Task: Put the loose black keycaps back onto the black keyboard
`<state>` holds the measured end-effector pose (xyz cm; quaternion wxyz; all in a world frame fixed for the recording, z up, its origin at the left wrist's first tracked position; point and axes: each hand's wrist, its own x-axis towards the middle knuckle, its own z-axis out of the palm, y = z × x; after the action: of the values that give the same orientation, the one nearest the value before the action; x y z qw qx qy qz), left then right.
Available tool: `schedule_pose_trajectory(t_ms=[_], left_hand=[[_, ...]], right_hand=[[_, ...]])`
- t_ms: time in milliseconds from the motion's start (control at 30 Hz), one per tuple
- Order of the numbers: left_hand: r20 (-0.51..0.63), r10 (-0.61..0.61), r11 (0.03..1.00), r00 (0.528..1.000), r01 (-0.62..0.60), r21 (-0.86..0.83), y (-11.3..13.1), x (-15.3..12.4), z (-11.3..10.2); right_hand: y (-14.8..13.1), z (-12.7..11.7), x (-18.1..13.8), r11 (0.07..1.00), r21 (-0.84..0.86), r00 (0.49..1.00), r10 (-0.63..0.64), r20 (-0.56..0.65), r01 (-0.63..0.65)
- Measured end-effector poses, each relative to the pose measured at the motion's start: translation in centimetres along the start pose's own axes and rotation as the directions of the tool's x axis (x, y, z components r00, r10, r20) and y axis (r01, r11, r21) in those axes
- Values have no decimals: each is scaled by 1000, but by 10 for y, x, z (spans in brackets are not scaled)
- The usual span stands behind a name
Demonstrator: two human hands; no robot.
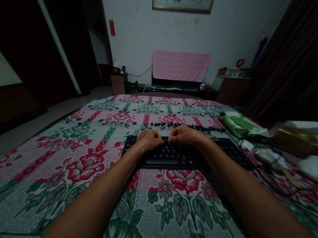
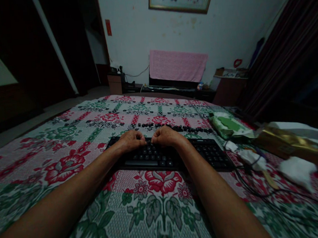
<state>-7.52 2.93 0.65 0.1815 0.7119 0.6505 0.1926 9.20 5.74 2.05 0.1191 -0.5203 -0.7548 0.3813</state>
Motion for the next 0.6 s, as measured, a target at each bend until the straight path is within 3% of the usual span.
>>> schedule_pose_trajectory(t_ms=[600], left_hand=[[10, -12, 1000, 1000, 12, -26, 0, 0, 0]], right_hand=[[-8, -3, 0, 997, -75, 998, 19, 67, -13]])
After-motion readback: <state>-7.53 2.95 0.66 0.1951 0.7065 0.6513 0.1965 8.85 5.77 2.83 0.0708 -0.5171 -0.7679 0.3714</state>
